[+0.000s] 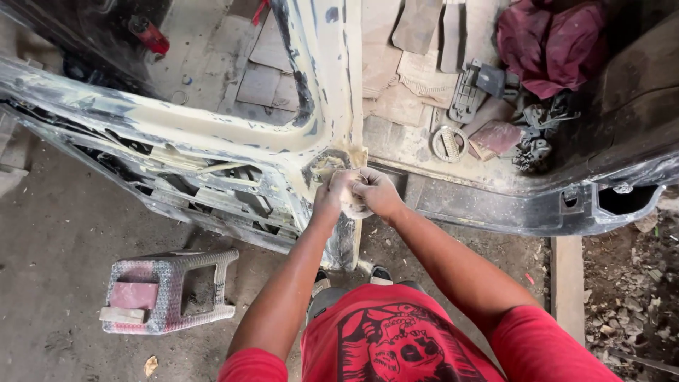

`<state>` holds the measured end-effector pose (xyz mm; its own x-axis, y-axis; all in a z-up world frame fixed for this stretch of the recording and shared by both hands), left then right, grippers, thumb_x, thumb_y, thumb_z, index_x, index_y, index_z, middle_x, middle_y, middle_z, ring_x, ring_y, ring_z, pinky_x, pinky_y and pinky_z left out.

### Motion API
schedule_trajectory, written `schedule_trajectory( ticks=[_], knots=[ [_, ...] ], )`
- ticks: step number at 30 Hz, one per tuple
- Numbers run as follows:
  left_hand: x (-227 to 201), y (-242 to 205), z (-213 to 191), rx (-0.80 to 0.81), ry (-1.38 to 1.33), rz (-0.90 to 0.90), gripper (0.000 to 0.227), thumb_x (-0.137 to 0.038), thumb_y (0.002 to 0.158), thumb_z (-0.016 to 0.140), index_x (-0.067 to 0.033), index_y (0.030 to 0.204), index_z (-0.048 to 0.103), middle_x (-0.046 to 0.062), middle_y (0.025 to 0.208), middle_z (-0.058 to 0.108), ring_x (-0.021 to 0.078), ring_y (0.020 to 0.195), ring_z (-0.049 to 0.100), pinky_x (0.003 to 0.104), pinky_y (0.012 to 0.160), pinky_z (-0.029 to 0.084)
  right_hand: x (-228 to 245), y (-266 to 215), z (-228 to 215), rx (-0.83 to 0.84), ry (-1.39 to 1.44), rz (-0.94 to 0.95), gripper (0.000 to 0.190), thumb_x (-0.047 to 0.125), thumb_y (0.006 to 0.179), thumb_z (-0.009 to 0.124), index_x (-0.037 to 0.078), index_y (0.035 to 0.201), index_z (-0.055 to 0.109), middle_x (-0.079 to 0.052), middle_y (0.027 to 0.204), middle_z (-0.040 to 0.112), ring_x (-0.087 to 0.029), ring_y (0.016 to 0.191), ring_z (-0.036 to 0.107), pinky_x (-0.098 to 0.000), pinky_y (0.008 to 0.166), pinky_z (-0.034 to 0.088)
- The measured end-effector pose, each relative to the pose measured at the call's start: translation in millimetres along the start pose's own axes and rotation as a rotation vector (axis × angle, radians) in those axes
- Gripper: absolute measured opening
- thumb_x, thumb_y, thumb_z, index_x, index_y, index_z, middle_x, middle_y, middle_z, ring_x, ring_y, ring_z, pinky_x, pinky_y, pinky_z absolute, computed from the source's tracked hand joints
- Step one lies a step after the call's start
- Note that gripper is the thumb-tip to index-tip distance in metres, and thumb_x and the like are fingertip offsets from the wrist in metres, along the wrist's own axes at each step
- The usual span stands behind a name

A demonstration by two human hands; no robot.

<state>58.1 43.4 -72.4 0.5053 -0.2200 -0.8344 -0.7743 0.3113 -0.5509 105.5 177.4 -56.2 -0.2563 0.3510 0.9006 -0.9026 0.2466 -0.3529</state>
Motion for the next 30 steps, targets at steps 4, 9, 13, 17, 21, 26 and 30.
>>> schedule_trajectory(
  ticks=[4,9,13,17,21,26,30],
  knots=[
    [-33,0,1,0.060,0.137,0.357,0.039,-0.036,0.096,0.067,-0.0035,0.117,0.072,0.018,0.114,0.074,0.0286,0.103,0.068,0.036,0.091,0.053,-2,7,-3,0.024,-0.084,-0.065,0.013,0.005,0.095,0.068,0.005,0.107,0.072,-0.006,0.092,0.072,-0.011,0.074,0.066,-0.0267,0.066,0.057],
    [-100,-48,-2,-0.109,0.844,0.981,0.031,-0.032,0.099,0.066,-0.0034,0.104,0.075,0.014,0.111,0.068,0.0354,0.099,0.067,0.044,0.085,0.053,10,4,2,0.045,-0.163,-0.119,0.018,0.000,0.084,0.076,0.000,0.102,0.073,-0.009,0.090,0.074,-0.014,0.074,0.069,-0.0296,0.068,0.059],
    [-117,-48,-13,-0.093,1.006,0.903,0.030,-0.033,0.095,0.068,-0.0050,0.101,0.075,0.010,0.108,0.066,0.0322,0.094,0.068,0.044,0.081,0.054,18,5,-3,-0.022,-0.244,-0.163,0.023,-0.003,0.081,0.079,0.002,0.102,0.074,-0.009,0.091,0.076,-0.013,0.077,0.071,-0.0280,0.072,0.059],
    [-104,-20,-32,-0.063,1.093,0.932,0.016,-0.020,0.094,0.065,-0.0115,0.106,0.072,0.005,0.105,0.064,0.0285,0.094,0.068,0.043,0.084,0.055,34,-1,-14,-0.172,-0.286,-0.116,0.014,-0.002,0.081,0.075,0.004,0.093,0.070,-0.006,0.090,0.075,-0.014,0.078,0.074,-0.0282,0.072,0.064],
    [-134,-38,-34,-0.275,1.268,1.342,0.016,-0.017,0.079,0.073,-0.0103,0.089,0.063,0.008,0.095,0.060,0.0296,0.086,0.064,0.045,0.076,0.050,83,-15,-12,-0.413,-0.360,-0.127,0.018,0.005,0.085,0.076,0.007,0.086,0.058,-0.006,0.092,0.070,-0.014,0.079,0.072,-0.0313,0.069,0.064],
    [-147,-14,-23,-0.276,1.274,1.537,0.015,-0.021,0.086,0.073,-0.0134,0.085,0.060,0.005,0.092,0.056,0.0234,0.082,0.060,0.040,0.074,0.045,137,-1,12,-0.533,-0.553,-0.249,0.026,0.013,0.084,0.081,0.009,0.100,0.060,-0.006,0.097,0.067,-0.013,0.081,0.068,-0.0328,0.075,0.061],
    [-142,6,-11,-0.188,1.238,1.604,0.017,-0.024,0.093,0.072,-0.0155,0.087,0.059,0.003,0.092,0.053,0.0187,0.083,0.057,0.036,0.076,0.042,126,20,21,-0.475,-0.583,-0.159,0.020,0.021,0.091,0.075,0.011,0.107,0.074,-0.005,0.097,0.072,-0.014,0.077,0.068,-0.0356,0.076,0.061]
  ],
)
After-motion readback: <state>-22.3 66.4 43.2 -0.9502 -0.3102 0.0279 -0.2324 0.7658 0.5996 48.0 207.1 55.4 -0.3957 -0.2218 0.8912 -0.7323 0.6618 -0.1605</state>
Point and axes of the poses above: each hand's wrist, its own y-axis towards the middle knuckle, its own z-axis out of the palm, x = y × z, the point moved 10 cm from there along y, towards the middle knuckle
